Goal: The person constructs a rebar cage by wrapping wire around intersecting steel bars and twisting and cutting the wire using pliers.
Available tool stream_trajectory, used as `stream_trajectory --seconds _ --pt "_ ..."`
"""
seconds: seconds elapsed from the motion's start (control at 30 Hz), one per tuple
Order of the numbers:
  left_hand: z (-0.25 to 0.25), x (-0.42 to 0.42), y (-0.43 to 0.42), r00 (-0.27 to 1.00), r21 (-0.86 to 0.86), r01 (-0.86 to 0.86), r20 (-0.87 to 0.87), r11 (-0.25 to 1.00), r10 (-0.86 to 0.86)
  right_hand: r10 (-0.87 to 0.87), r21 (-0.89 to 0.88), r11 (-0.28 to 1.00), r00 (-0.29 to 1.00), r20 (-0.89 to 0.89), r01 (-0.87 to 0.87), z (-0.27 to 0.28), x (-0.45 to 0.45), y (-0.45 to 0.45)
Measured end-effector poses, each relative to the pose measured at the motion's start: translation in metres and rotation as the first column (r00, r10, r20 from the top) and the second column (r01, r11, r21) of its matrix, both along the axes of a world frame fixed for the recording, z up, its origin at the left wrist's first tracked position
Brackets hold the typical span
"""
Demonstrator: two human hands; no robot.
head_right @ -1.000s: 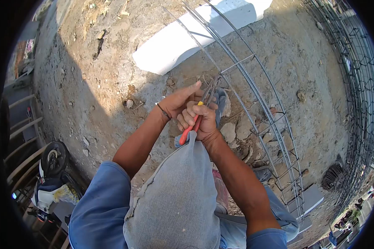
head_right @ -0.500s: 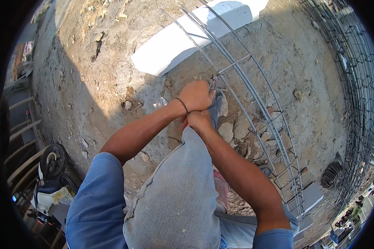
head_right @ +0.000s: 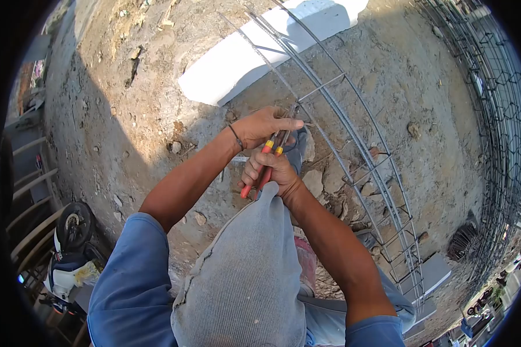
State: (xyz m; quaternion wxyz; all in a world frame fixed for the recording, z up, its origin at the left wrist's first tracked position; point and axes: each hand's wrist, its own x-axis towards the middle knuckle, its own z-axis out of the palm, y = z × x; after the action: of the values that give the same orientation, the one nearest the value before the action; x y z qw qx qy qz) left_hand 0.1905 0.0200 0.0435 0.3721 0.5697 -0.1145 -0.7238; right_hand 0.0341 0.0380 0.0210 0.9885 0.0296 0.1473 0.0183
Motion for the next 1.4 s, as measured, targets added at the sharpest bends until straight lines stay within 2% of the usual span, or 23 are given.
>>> stream_trajectory --seconds 0.17,0.27,0.33,0.37,0.4,0.43,0.5,0.63,0.77,0.83,0.87,0.9,0.93,0.97,1.0,1.03,1.13,1.17,1.27,1.3,1.33,1.37,1.4 --pt "-0.014 -0.012 0.002 0.937 0.019 -0.133 -0.323 0.991 0.132 0.010 -0.018 1.000 1.000 -0.014 -0.011 0.000 -0.003 -0.001" --pt "-0.019 -0.015 0.001 0.982 -0.082 -0.096 -0.171 0.992 0.081 0.045 -0.053 0.997 0.992 -0.117 -0.052 0.000 -0.009 -0.004" --pt "-0.016 -0.021 -0.002 0.973 0.003 -0.016 0.231 1.000 0.015 0.077 -0.077 0.993 0.981 -0.179 -0.092 0.009 -0.008 -0.006" --pt "-0.016 -0.025 -0.003 0.973 0.003 -0.017 0.231 1.000 0.016 0.087 -0.105 0.986 0.945 -0.316 -0.126 0.014 -0.008 -0.006" --pt "-0.017 -0.029 -0.004 0.819 0.001 0.115 0.566 0.993 -0.095 0.091 -0.128 0.978 0.890 -0.447 -0.164 0.020 -0.005 -0.006" --pt "-0.019 -0.032 -0.006 0.541 0.044 0.238 0.824 0.970 -0.170 0.091 -0.131 0.977 0.891 -0.445 -0.166 0.015 -0.003 -0.005" --pt "-0.016 -0.040 -0.007 0.496 0.051 0.215 0.855 0.975 -0.154 0.017 -0.422 0.808 0.732 -0.681 -0.412 0.009 0.004 -0.001" --pt "-0.001 -0.044 -0.006 0.436 0.102 0.194 0.882 0.976 -0.179 -0.196 -0.405 0.886 0.611 -0.767 -0.225 0.017 0.017 0.010" --pt "0.006 -0.033 -0.011 0.404 0.129 0.236 0.888 0.963 -0.218 -0.192 -0.437 0.858 0.619 -0.762 -0.271 0.024 0.019 0.008" --pt "0.015 -0.009 -0.011 0.525 0.131 0.495 0.743 0.859 -0.415 -0.135 -0.283 0.957 0.755 -0.642 -0.069 0.029 0.014 0.006" --pt "0.015 0.001 -0.009 0.523 0.127 0.497 0.746 0.858 -0.413 -0.058 -0.215 0.973 0.812 -0.580 -0.084 0.033 0.012 0.002" --pt "0.013 0.009 -0.006 0.774 -0.037 0.424 0.533 0.905 -0.341 -0.065 -0.221 0.972 0.810 -0.583 -0.081 0.023 0.006 0.002" --pt "0.011 0.010 -0.005 0.935 -0.167 0.300 0.247 0.939 -0.255 -0.019 -0.102 0.995 0.942 -0.336 -0.016 0.008 -0.001 0.004" --pt "0.009 0.004 -0.005 0.934 -0.172 0.304 0.246 0.937 -0.258 -0.009 0.031 0.999 0.999 -0.053 0.011 -0.007 -0.008 0.005" --pt "0.006 -0.002 -0.001 0.990 -0.152 0.036 -0.131 0.988 -0.056 0.048 -0.043 0.998 0.996 0.072 -0.045 -0.008 -0.007 0.002" --pt "0.001 -0.006 0.003 0.863 -0.029 -0.213 -0.475 0.977 0.174 0.048 -0.042 0.998 0.996 0.073 -0.045 -0.008 -0.009 0.000" --pt "-0.042 -0.016 0.001 0.853 -0.003 -0.179 -0.498 0.984 0.153 0.046 0.016 0.999 0.994 0.102 -0.048 -0.003 -0.006 0.001" --pt "-0.047 -0.017 0.000 0.849 0.002 -0.165 -0.509 0.986 0.143 0.073 -0.007 0.997 0.995 -0.068 -0.073 0.003 -0.006 0.001" --pt "-0.018 -0.021 -0.006 0.993 0.069 -0.077 -0.085 0.995 0.083 0.084 -0.140 0.980 0.935 -0.345 -0.140 0.009 -0.005 -0.002" --pt "-0.005 -0.023 -0.009 0.970 0.079 0.043 0.235 0.996 -0.060 0.068 -0.249 0.949 0.896 -0.439 -0.194 0.009 0.000 0.000" --pt "0.000 -0.028 -0.012 0.829 0.126 0.154 0.524 0.980 -0.197 0.071 -0.251 0.948 0.899 -0.432 -0.196 0.008 0.004 0.003" --pt "-0.008 -0.035 -0.012 0.827 0.127 0.150 0.528 0.980 -0.195 -0.022 -0.360 0.907 0.829 -0.558 -0.218 0.008 0.010 0.009" --pt "-0.026 -0.045 -0.008 0.657 0.065 0.138 0.741 0.988 -0.140 -0.132 -0.458 0.852 0.741 -0.659 -0.256 0.008 0.015 0.015"
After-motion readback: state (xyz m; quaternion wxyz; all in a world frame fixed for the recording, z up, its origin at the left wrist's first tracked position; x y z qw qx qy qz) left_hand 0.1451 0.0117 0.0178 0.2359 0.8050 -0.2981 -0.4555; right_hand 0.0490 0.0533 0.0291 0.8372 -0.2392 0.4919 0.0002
